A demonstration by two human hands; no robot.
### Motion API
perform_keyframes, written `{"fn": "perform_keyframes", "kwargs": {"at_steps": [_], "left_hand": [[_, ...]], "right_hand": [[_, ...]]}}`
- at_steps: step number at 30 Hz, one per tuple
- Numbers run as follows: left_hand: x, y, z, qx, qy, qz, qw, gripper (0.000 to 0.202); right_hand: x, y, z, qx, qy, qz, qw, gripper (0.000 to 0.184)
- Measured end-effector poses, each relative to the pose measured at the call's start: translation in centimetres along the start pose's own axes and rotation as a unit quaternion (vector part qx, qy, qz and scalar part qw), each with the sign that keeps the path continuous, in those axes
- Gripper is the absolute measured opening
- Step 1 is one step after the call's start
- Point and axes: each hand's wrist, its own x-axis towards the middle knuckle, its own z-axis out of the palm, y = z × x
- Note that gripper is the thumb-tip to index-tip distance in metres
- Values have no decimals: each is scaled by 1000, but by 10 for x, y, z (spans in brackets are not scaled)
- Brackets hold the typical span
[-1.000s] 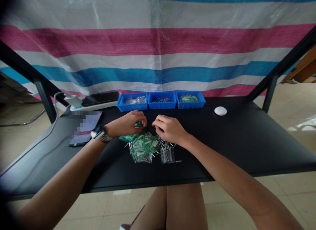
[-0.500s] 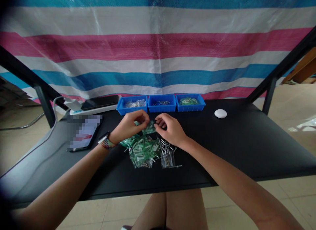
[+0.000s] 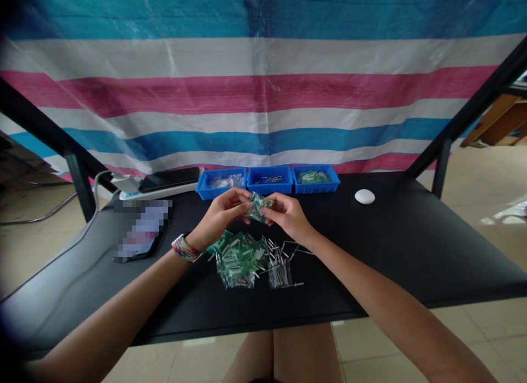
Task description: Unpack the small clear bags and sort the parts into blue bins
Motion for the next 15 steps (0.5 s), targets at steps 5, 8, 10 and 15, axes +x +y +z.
{"fn": "perform_keyframes", "kwargs": {"at_steps": [5, 8, 10, 15], "left_hand": [[1, -1, 0, 41, -50, -2, 998, 28], [1, -3, 1, 25, -32, 6, 999, 28], [1, -3, 2, 13, -29, 5, 999, 29], [0, -1, 2, 40, -17, -2, 999, 31]], "right_hand": [[1, -1, -1, 7, 5, -4, 1000, 32], [1, 0, -1, 20, -1, 2, 1000, 34], [1, 0, -1, 18, -3, -1, 1000, 33], [-2, -2, 0, -29, 33, -56, 997, 27]]}}
